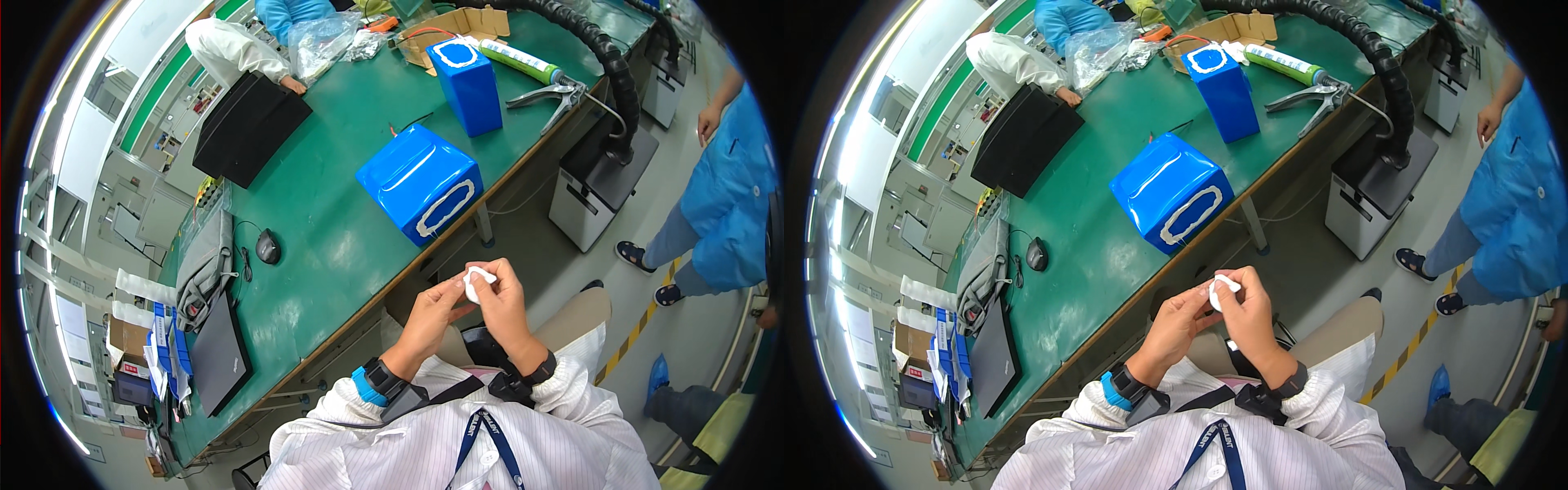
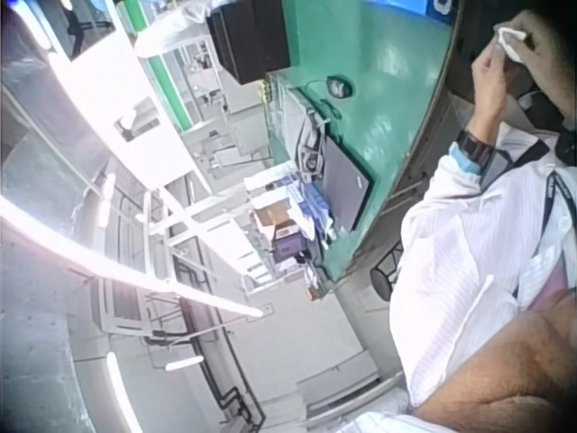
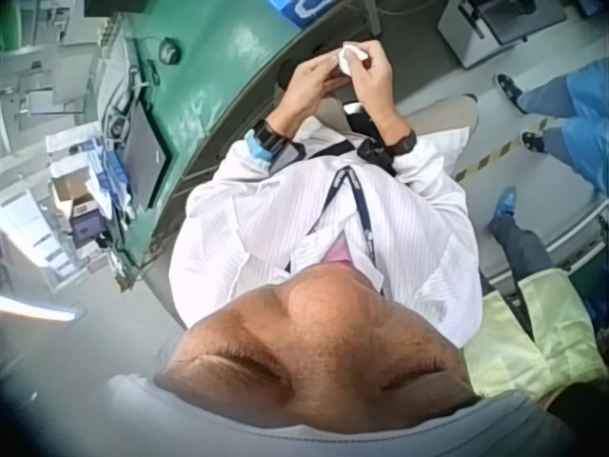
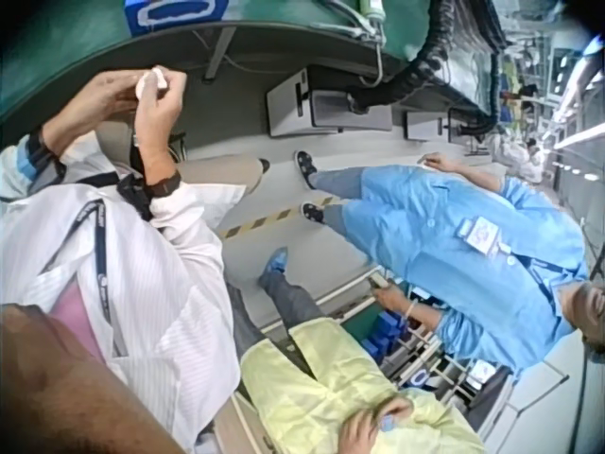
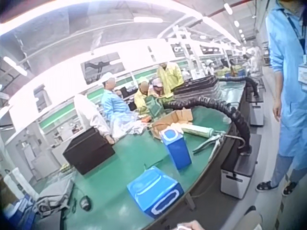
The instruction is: Applying sealant from a cartridge gun to blue rectangular battery or electronic components and wiping excess with a cloth.
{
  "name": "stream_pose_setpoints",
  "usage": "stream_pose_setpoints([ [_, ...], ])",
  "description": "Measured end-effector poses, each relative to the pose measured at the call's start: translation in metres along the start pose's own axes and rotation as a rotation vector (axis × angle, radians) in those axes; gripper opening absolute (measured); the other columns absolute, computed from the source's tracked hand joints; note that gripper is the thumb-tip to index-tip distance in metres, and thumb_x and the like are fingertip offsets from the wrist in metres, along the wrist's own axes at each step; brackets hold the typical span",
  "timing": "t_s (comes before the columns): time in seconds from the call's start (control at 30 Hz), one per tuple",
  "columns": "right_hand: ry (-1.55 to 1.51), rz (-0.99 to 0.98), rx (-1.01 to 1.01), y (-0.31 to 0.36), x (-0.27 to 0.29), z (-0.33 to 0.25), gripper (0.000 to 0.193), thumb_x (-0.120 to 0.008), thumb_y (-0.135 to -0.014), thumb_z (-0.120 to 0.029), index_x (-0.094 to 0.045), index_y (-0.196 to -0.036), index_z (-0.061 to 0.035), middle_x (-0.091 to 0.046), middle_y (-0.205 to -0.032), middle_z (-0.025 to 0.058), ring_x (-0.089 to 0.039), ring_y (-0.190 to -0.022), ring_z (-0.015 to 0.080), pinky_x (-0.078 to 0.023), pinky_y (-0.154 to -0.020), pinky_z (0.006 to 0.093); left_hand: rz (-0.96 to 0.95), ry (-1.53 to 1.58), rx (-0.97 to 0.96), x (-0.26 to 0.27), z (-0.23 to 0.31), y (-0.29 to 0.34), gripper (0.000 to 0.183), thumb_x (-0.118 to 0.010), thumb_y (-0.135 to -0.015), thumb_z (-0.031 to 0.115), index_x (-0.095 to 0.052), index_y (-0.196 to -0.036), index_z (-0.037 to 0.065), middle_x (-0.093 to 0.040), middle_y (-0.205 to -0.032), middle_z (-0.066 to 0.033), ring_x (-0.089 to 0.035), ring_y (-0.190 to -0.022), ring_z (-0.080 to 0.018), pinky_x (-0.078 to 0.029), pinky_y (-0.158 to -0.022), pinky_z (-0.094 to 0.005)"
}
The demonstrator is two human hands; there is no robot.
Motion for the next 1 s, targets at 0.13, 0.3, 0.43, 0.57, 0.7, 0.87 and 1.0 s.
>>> stream_pose_setpoints([
  [0.13, 0.465, 0.006, 0.315, 0.01, -0.013, -0.023, 0.015, -0.059, -0.087, -0.01, -0.054, -0.1, -0.0034, -0.063, -0.094, 0.0135, -0.062, -0.078, 0.0233, -0.048, -0.068, 0.0314, -0.133, 0.007, 0.071, 0.012, -0.013, 0.001, 0.036, -0.042, -0.099, 0.032, -0.059, -0.115, 0.004, -0.061, -0.107, -0.0045, -0.054, -0.105, -0.0142, -0.039, -0.095, -0.0315],
  [0.3, 0.626, -0.062, 0.409, 0.011, -0.024, -0.035, 0.017, -0.062, -0.081, -0.007, -0.059, -0.097, -0.0034, -0.061, -0.089, 0.0131, -0.061, -0.077, 0.0297, -0.048, -0.066, 0.0351, -0.114, 0.066, 0.073, 0.024, -0.011, 0.003, 0.037, -0.043, -0.098, 0.032, -0.058, -0.113, 0.002, -0.059, -0.11, -0.006, -0.053, -0.104, -0.014, -0.039, -0.095, -0.0314],
  [0.43, 0.455, -0.081, 0.351, -0.002, -0.019, -0.03, 0.02, -0.061, -0.077, 0.0, -0.062, -0.097, -0.0038, -0.06, -0.089, 0.0138, -0.061, -0.076, 0.0302, -0.049, -0.065, 0.0347, -0.008, -0.385, -0.071, 0.04, 0.015, 0.017, 0.036, -0.048, -0.096, 0.028, -0.059, -0.109, -0.004, -0.058, -0.111, -0.009, -0.053, -0.103, -0.0134, -0.041, -0.09, -0.0291],
  [0.57, 0.392, 0.092, 0.406, -0.033, -0.015, -0.038, 0.019, -0.06, -0.079, 0.003, -0.062, -0.097, -0.0024, -0.059, -0.092, 0.0125, -0.062, -0.075, 0.0255, -0.049, -0.066, 0.0311, 0.108, -0.685, -0.426, 0.05, 0.103, 0.036, 0.038, -0.054, -0.093, 0.023, -0.052, -0.123, 0.0, -0.057, -0.107, -0.0068, -0.052, -0.102, -0.0137, -0.04, -0.087, -0.026],
  [0.7, 0.316, 0.12, 0.359, -0.041, -0.03, -0.031, 0.023, -0.059, -0.079, 0.002, -0.064, -0.101, -0.0042, -0.055, -0.098, 0.0106, -0.061, -0.076, 0.0203, -0.049, -0.065, 0.0293, 0.282, -0.747, -0.698, 0.075, 0.152, 0.007, 0.051, -0.052, -0.094, 0.026, -0.039, -0.136, 0.001, -0.052, -0.121, -0.0108, -0.047, -0.114, -0.017, -0.037, -0.096, -0.0302],
  [0.87, 0.433, 0.164, 0.41, -0.039, -0.04, -0.023, 0.022, -0.061, -0.079, -0.001, -0.063, -0.101, -0.0044, -0.054, -0.097, 0.0113, -0.06, -0.077, 0.0233, -0.049, -0.065, 0.0313, 0.344, -0.632, -0.719, 0.094, 0.143, -0.055, 0.08, -0.061, -0.088, 0.037, -0.016, -0.144, 0.001, -0.027, -0.142, -0.0194, -0.027, -0.134, -0.0281, -0.03, -0.107, -0.041],
  [1.0, 0.469, 0.208, 0.451, -0.035, -0.046, -0.019, 0.023, -0.062, -0.079, -0.001, -0.062, -0.101, -0.0035, -0.055, -0.095, 0.0124, -0.06, -0.077, 0.0261, -0.049, -0.067, 0.0327, 0.326, -0.505, -0.708, 0.088, 0.132, -0.069, 0.087, -0.061, -0.088, 0.039, -0.009, -0.145, -0.001, -0.026, -0.142, -0.0222, -0.028, -0.133, -0.0305, -0.029, -0.107, -0.0413],
])
Point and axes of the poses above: each hand's wrist, its own y-axis away from the middle knuckle, its own x-axis out of the back of the hand, z = x × y, the point moved 7 cm from there along -y, towards the middle knuckle
